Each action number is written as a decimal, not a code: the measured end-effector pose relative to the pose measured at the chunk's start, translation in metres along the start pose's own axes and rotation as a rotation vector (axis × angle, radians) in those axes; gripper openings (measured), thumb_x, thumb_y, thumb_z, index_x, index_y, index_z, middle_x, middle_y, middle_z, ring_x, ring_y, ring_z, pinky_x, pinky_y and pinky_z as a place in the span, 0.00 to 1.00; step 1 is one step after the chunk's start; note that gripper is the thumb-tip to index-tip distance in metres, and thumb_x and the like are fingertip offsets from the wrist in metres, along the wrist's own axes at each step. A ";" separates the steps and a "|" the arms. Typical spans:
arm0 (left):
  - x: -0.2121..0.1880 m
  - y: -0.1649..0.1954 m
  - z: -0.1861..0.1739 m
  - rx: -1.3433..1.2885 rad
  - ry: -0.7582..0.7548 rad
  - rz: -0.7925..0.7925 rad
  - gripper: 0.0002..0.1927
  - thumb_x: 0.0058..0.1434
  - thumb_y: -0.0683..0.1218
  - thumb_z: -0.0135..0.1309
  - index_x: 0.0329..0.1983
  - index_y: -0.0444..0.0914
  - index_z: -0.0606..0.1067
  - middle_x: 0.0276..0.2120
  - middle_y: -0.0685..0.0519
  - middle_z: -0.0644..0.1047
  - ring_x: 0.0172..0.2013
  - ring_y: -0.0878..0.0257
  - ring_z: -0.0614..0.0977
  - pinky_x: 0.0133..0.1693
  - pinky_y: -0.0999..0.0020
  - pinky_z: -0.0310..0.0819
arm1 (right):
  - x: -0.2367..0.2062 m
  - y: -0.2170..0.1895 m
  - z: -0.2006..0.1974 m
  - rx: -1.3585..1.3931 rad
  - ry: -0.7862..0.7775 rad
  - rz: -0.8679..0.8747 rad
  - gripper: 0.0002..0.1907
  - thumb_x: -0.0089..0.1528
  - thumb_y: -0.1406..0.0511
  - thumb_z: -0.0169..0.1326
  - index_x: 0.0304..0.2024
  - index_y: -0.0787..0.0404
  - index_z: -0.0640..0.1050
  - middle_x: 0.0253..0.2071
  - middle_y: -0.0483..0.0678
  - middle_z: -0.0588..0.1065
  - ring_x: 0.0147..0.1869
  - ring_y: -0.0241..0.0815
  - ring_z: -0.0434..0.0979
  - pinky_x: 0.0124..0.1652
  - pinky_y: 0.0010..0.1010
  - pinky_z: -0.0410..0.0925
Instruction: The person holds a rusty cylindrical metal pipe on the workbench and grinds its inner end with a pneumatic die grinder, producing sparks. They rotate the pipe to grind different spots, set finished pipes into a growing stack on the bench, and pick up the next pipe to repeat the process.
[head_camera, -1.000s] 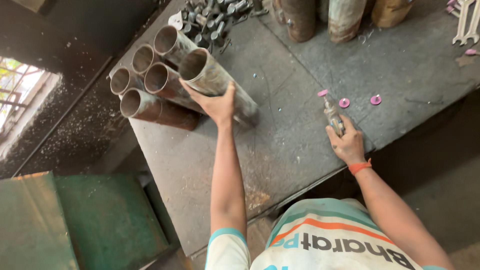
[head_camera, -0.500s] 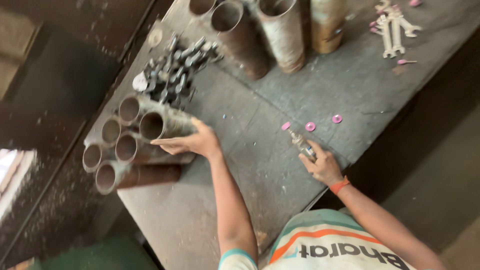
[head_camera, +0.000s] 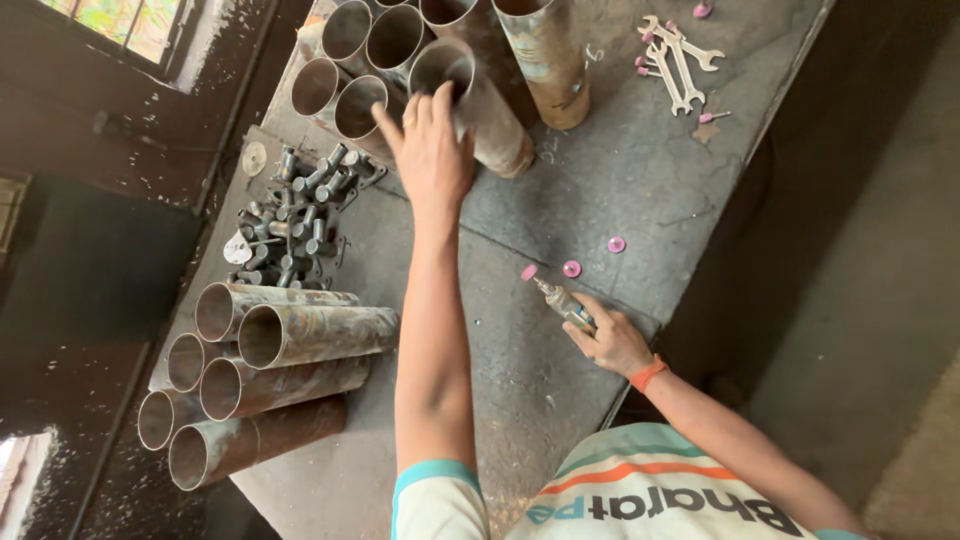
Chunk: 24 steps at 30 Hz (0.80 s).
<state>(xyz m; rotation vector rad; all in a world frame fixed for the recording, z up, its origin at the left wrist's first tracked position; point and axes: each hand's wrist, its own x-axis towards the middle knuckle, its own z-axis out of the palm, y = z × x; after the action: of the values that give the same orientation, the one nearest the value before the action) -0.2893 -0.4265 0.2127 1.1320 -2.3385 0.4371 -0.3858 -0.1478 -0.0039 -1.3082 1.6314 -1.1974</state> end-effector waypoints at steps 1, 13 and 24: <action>-0.014 -0.001 -0.004 0.012 0.010 -0.006 0.28 0.60 0.47 0.64 0.63 0.39 0.72 0.45 0.49 0.75 0.54 0.51 0.74 0.69 0.34 0.47 | 0.000 0.002 0.000 0.001 0.025 -0.023 0.26 0.61 0.59 0.60 0.60 0.57 0.72 0.26 0.56 0.76 0.30 0.59 0.80 0.31 0.44 0.70; -0.356 0.035 -0.054 -0.364 0.166 -0.737 0.10 0.63 0.40 0.61 0.46 0.32 0.78 0.43 0.46 0.80 0.46 0.50 0.80 0.49 0.55 0.75 | -0.001 0.023 0.002 -0.046 0.059 -0.029 0.29 0.61 0.59 0.62 0.61 0.63 0.73 0.27 0.56 0.75 0.29 0.52 0.78 0.32 0.41 0.71; -0.593 0.067 -0.135 -1.052 0.466 -2.048 0.14 0.62 0.44 0.60 0.47 0.31 0.79 0.38 0.48 0.80 0.34 0.59 0.81 0.36 0.61 0.78 | -0.005 0.032 0.002 0.036 -0.039 -0.147 0.25 0.70 0.65 0.61 0.66 0.66 0.72 0.43 0.52 0.78 0.41 0.39 0.76 0.45 0.32 0.71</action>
<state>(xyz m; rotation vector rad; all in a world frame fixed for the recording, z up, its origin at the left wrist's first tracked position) 0.0110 0.0555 -0.0158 1.6973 -0.0420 -0.9887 -0.3928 -0.1413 -0.0351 -1.4397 1.5011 -1.2738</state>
